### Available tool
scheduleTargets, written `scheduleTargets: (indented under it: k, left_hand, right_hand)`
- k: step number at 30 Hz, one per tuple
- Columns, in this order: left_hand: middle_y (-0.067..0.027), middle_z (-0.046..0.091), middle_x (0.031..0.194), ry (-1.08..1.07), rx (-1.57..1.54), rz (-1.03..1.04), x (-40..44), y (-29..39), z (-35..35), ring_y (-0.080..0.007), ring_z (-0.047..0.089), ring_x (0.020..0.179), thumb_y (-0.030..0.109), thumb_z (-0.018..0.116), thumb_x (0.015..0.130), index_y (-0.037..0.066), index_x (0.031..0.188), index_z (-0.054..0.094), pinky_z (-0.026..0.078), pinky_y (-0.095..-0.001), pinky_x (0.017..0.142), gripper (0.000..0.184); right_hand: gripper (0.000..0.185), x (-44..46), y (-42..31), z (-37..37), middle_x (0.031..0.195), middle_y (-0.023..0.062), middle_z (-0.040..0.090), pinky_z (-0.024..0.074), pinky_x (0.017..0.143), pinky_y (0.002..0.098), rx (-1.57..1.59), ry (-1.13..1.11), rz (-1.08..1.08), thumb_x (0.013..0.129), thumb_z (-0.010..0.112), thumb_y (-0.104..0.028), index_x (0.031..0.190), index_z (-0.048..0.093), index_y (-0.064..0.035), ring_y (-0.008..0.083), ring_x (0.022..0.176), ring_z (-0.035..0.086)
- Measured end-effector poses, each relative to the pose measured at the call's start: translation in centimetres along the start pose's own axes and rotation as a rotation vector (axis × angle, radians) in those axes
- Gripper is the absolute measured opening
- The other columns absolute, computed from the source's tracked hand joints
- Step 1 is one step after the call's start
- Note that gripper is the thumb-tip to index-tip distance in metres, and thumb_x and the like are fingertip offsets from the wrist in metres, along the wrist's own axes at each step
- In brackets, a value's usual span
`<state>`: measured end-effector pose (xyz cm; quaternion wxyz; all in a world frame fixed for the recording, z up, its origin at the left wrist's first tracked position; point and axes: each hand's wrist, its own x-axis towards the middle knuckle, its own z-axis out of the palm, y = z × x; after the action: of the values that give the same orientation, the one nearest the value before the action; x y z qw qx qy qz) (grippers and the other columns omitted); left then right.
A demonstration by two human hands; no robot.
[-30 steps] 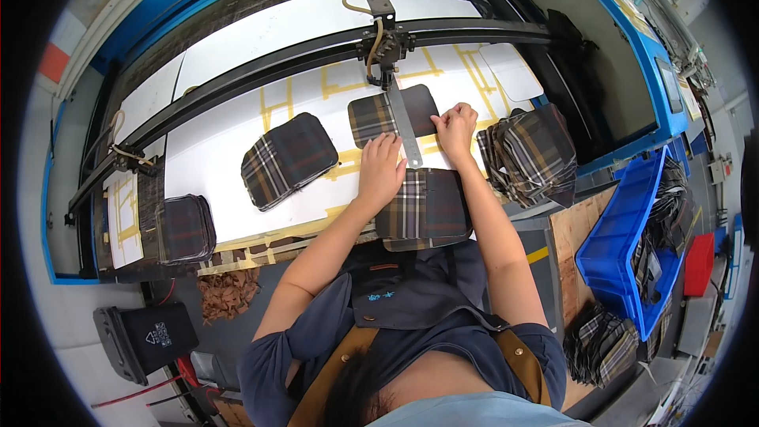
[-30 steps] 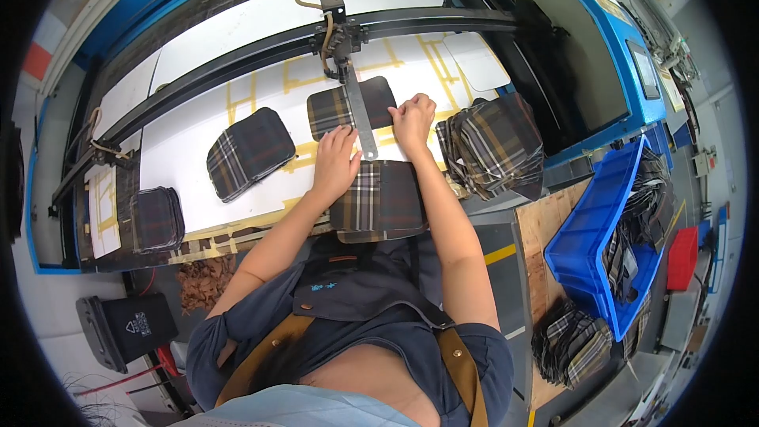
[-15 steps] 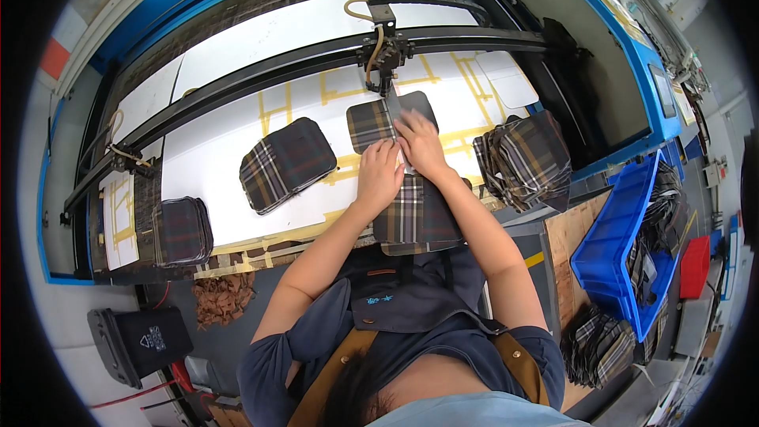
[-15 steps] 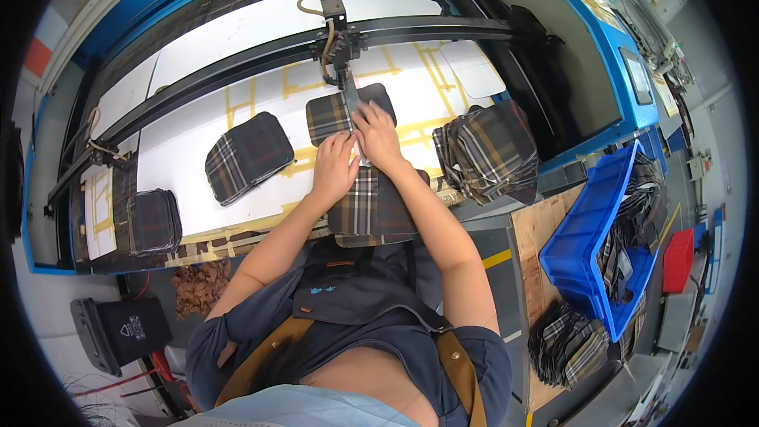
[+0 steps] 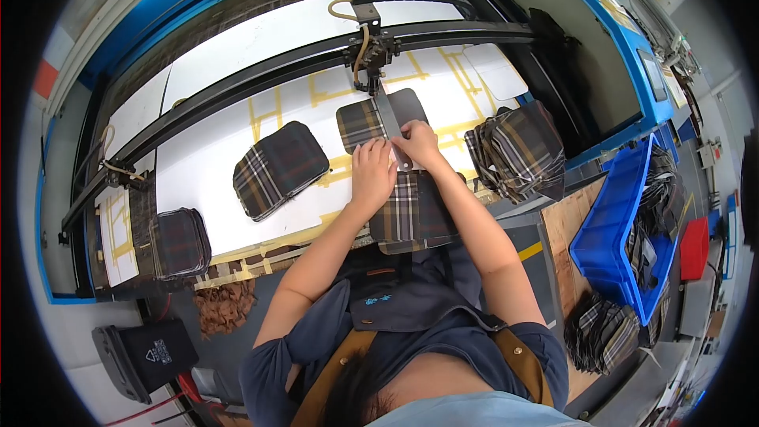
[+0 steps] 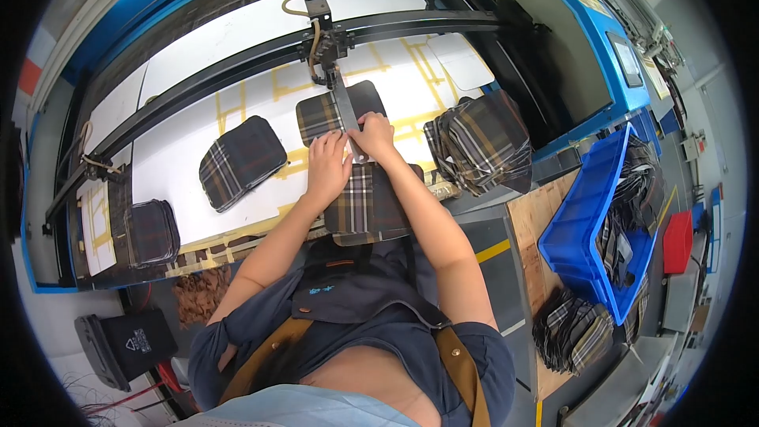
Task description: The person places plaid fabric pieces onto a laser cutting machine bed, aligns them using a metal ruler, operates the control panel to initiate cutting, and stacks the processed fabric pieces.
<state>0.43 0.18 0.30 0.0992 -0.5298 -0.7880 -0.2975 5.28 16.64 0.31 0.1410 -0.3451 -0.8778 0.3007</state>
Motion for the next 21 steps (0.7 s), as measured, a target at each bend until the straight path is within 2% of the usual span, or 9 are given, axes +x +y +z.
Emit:
scheduleTargets:
  k: [4, 7, 10, 13, 16, 21]
  left_hand:
    - [-0.0158, 0.054, 0.134, -0.011, 0.005, -0.004, 0.0, 0.0, 0.0, -0.0347, 0.045, 0.129, 0.018, 0.066, 0.088, -0.001, 0.130, 0.055, 0.032, -0.0533, 0.111, 0.048]
    - [-0.0159, 0.054, 0.134, -0.010, 0.006, -0.003, -0.1, -0.1, 0.1, -0.0348, 0.045, 0.129, 0.019, 0.066, 0.088, -0.001, 0.131, 0.056, 0.032, -0.0534, 0.111, 0.048]
    - [-0.0160, 0.054, 0.134, -0.009, 0.006, -0.003, 0.0, -0.1, 0.0, -0.0348, 0.045, 0.129, 0.019, 0.066, 0.089, -0.001, 0.131, 0.056, 0.032, -0.0535, 0.111, 0.048]
    - [-0.0161, 0.054, 0.134, -0.004, 0.003, -0.003, -0.1, -0.1, 0.2, -0.0349, 0.045, 0.129, 0.019, 0.066, 0.089, -0.001, 0.130, 0.056, 0.031, -0.0537, 0.111, 0.047]
    - [-0.0161, 0.054, 0.133, -0.007, 0.006, -0.003, -0.1, -0.1, 0.1, -0.0350, 0.045, 0.130, 0.020, 0.065, 0.089, -0.001, 0.131, 0.056, 0.031, -0.0540, 0.111, 0.047]
    - [-0.0154, 0.054, 0.133, -0.009, 0.015, 0.000, 0.0, -0.1, 0.1, -0.0342, 0.045, 0.130, 0.020, 0.066, 0.089, -0.001, 0.130, 0.055, 0.031, -0.0541, 0.112, 0.048]
  right_hand:
    - [0.042, 0.7, 0.3, 0.0, 0.085, 0.0160, 0.073, 0.0540, 0.076, 0.0401, -0.039, -0.025, 0.034, 0.077, 0.078, -0.041, 0.092, 0.072, -0.0020, 0.0325, 0.081, 0.071]
    - [0.041, 0.4, -1.3, -1.8, 0.085, 0.0172, 0.073, 0.0544, 0.076, 0.0403, -0.065, -0.141, 0.116, 0.080, 0.076, -0.041, 0.089, 0.072, -0.0009, 0.0332, 0.081, 0.072]
    - [0.036, 0.8, -0.8, -0.9, 0.088, 0.0177, 0.074, 0.0537, 0.082, 0.0443, -0.010, -0.092, 0.116, 0.082, 0.074, -0.040, 0.088, 0.075, -0.0040, 0.0351, 0.091, 0.071]
    - [0.035, 0.9, -0.7, 0.2, 0.081, 0.0173, 0.073, 0.0540, 0.082, 0.0443, 0.042, -0.024, 0.115, 0.082, 0.073, -0.039, 0.083, 0.076, -0.0037, 0.0358, 0.085, 0.071]
    - [0.038, 1.4, -0.6, -0.8, 0.078, 0.0180, 0.073, 0.0542, 0.080, 0.0438, 0.128, -0.177, 0.147, 0.083, 0.072, -0.040, 0.084, 0.076, -0.0023, 0.0358, 0.083, 0.072]
    - [0.040, 1.2, -1.7, -1.8, 0.080, 0.0193, 0.072, 0.0540, 0.079, 0.0436, -0.023, -0.231, 0.158, 0.085, 0.068, -0.044, 0.086, 0.076, -0.0043, 0.0364, 0.084, 0.071]
